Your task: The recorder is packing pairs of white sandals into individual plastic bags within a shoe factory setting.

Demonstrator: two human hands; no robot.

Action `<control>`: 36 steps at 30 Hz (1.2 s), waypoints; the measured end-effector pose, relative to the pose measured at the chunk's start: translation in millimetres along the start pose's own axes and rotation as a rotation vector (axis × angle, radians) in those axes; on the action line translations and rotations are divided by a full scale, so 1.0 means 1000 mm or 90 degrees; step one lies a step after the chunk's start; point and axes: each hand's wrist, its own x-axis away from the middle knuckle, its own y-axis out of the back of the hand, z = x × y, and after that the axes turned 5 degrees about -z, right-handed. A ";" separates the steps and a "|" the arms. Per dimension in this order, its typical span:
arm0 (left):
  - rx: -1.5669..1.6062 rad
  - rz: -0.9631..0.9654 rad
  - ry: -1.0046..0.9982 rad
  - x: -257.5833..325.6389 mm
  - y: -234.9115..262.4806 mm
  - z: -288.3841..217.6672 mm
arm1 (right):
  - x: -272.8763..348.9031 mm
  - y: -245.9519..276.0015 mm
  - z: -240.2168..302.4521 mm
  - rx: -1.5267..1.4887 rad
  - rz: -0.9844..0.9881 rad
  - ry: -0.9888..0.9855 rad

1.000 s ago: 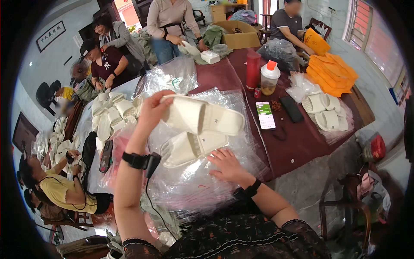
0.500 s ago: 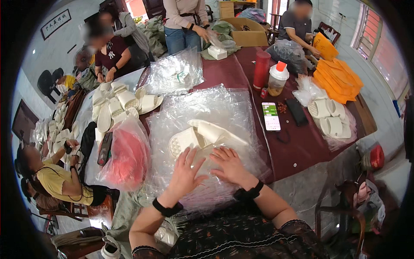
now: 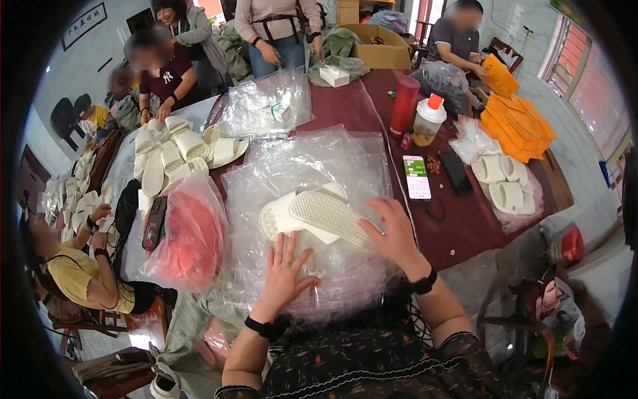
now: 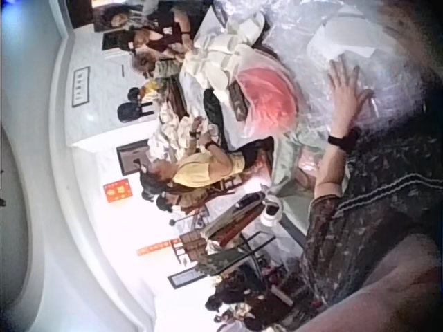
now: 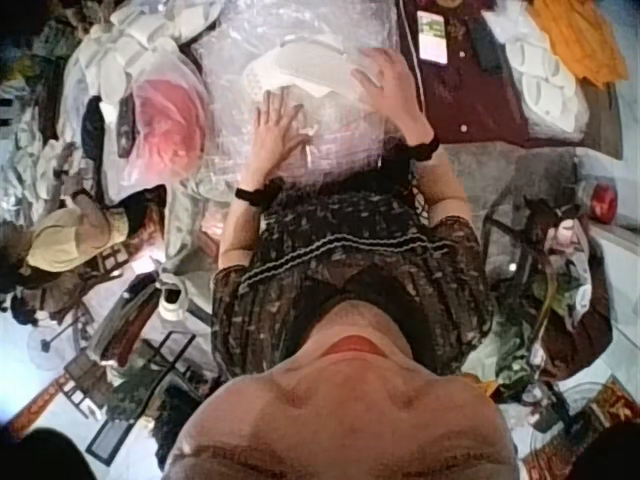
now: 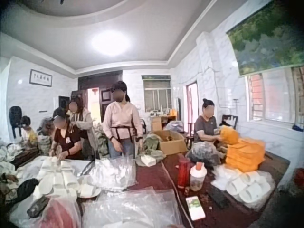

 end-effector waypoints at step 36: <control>0.170 -0.084 -0.005 0.005 -0.010 0.014 | -0.056 -0.112 -0.029 0.060 0.519 0.142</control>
